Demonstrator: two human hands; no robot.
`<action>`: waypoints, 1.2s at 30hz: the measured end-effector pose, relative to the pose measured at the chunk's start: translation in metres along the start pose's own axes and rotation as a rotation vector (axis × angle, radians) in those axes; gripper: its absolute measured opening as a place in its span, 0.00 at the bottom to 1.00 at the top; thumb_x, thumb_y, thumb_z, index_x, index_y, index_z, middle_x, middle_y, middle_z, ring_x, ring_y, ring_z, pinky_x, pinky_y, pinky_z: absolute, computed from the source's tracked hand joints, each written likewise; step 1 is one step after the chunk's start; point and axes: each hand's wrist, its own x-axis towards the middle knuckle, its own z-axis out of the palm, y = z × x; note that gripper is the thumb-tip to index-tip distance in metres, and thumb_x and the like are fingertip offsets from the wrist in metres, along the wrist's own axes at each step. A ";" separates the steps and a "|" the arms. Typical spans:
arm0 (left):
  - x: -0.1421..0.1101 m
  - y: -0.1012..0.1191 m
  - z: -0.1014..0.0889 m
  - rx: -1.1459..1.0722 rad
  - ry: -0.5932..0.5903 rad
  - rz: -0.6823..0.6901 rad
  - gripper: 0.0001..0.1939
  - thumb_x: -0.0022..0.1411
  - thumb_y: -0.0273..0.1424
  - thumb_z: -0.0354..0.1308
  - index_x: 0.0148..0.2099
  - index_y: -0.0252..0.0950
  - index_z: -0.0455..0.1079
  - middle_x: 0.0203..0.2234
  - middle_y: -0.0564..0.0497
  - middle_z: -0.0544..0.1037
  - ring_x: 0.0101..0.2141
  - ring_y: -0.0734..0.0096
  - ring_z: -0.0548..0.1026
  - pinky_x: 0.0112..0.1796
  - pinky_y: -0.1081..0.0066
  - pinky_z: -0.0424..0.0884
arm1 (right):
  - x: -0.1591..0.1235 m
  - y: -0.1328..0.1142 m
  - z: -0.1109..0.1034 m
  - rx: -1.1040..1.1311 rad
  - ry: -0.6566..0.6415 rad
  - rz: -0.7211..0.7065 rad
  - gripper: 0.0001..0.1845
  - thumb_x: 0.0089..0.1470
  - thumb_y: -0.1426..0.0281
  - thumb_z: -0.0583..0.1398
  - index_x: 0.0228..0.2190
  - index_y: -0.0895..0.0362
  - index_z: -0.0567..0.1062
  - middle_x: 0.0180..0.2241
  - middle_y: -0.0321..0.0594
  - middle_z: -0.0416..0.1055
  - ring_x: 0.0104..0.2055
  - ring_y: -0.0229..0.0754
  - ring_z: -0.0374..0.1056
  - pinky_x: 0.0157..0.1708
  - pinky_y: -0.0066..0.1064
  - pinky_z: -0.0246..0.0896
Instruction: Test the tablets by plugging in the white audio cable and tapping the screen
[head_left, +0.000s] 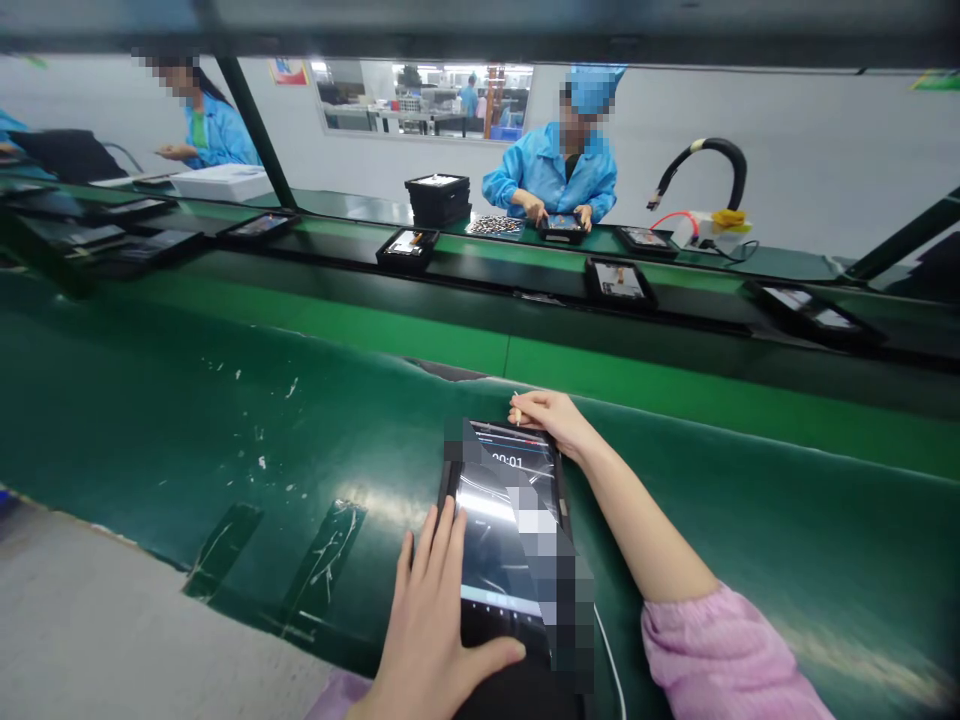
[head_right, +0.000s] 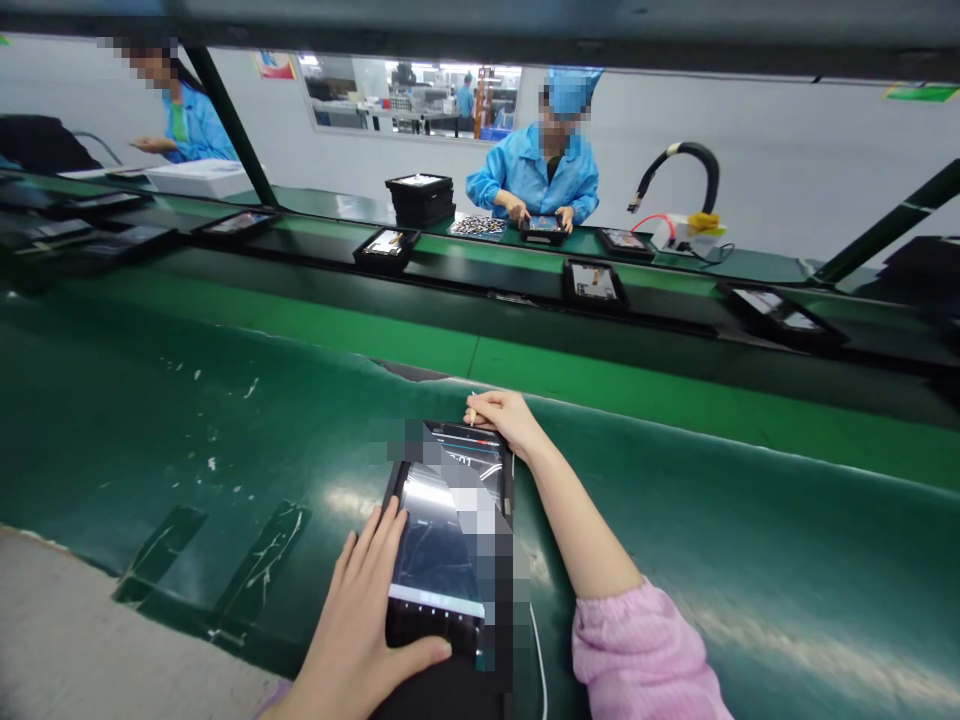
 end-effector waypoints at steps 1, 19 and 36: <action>0.000 0.000 0.000 -0.002 0.000 -0.006 0.61 0.47 0.37 0.69 0.72 0.42 0.32 0.68 0.36 0.54 0.66 0.38 0.53 0.60 0.35 0.55 | -0.001 -0.001 0.001 0.003 -0.013 0.010 0.25 0.29 0.54 0.76 0.20 0.59 0.75 0.22 0.40 0.75 0.24 0.37 0.70 0.27 0.27 0.68; -0.002 0.018 -0.021 0.319 0.036 0.252 0.52 0.62 0.46 0.60 0.73 0.32 0.31 0.61 0.20 0.62 0.60 0.35 0.64 0.50 0.32 0.65 | -0.014 -0.005 0.014 0.050 0.102 0.114 0.16 0.52 0.76 0.64 0.17 0.58 0.69 0.21 0.34 0.73 0.24 0.32 0.67 0.32 0.24 0.64; -0.001 0.013 -0.019 0.133 -0.047 0.176 0.48 0.65 0.49 0.50 0.72 0.38 0.23 0.64 0.21 0.55 0.65 0.39 0.56 0.55 0.34 0.59 | -0.017 0.007 0.003 -0.316 0.150 -0.169 0.09 0.59 0.73 0.62 0.27 0.63 0.74 0.29 0.36 0.73 0.36 0.39 0.72 0.44 0.35 0.65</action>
